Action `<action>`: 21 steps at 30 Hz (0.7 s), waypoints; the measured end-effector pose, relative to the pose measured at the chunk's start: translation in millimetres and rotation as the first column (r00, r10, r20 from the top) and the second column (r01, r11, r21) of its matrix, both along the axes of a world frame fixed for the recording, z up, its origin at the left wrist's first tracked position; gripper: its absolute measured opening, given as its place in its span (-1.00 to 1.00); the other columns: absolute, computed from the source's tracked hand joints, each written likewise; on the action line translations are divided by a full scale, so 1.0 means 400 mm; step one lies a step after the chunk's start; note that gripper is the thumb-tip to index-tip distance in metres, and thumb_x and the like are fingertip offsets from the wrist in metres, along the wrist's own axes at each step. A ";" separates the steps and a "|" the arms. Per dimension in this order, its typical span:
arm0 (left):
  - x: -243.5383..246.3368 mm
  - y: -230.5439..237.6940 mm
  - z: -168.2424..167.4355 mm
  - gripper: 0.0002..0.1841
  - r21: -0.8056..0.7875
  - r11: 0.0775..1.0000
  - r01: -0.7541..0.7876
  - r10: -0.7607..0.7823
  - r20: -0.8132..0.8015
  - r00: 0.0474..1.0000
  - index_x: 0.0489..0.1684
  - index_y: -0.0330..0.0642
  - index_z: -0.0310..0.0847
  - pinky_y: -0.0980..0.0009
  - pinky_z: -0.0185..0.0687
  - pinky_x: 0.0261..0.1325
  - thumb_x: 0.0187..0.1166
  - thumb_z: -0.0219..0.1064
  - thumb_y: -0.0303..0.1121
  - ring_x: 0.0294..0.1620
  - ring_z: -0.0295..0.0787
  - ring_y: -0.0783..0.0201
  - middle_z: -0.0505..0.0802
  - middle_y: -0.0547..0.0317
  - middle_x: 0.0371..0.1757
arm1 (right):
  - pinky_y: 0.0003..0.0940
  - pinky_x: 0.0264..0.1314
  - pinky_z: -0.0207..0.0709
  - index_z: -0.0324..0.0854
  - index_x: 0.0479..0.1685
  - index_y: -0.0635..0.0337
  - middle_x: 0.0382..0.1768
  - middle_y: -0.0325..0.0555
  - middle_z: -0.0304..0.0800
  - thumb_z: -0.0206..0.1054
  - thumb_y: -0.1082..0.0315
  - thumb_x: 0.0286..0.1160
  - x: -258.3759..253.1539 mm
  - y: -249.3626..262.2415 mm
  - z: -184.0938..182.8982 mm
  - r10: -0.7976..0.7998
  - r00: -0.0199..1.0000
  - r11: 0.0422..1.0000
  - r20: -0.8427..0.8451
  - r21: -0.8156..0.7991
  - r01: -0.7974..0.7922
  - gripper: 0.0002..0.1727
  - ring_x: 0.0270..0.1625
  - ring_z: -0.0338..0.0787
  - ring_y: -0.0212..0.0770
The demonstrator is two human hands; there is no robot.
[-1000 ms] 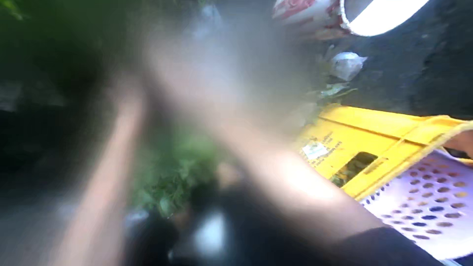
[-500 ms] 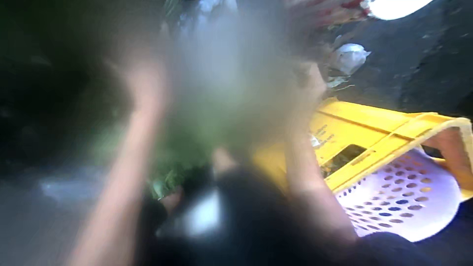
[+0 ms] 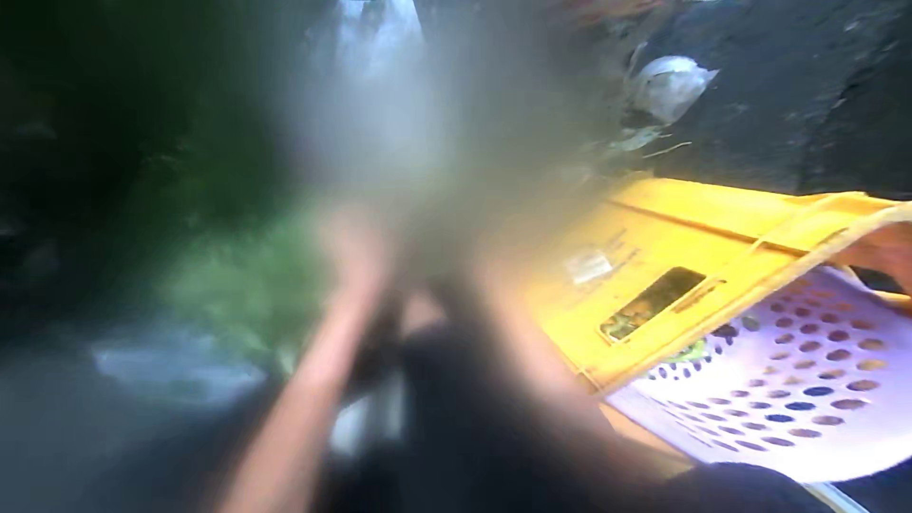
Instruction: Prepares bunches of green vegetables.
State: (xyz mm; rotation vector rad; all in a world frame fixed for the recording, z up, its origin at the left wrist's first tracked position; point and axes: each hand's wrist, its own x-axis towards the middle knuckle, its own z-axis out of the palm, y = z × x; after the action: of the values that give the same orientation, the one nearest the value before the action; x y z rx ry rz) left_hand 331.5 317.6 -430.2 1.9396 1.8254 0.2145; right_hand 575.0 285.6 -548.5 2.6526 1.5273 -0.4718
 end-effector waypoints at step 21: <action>-0.002 0.047 0.053 -0.47 -0.430 0.891 -0.147 0.162 -0.003 0.987 0.03 -0.27 0.74 -0.15 0.69 -0.10 0.69 0.22 0.11 -0.10 0.87 -0.13 0.87 -0.11 -0.14 | -0.02 -0.44 0.74 0.37 0.38 0.26 -0.36 0.03 0.77 0.01 0.00 0.85 0.067 -0.001 0.055 -0.149 0.903 0.988 -0.403 -0.087 0.124 -0.51 -0.49 0.82 -0.06</action>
State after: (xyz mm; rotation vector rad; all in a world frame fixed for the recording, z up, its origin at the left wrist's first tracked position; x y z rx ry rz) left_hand 330.6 336.3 -409.2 1.4803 1.8216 -0.1017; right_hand 601.9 285.1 -526.6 2.7472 1.3811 -1.1264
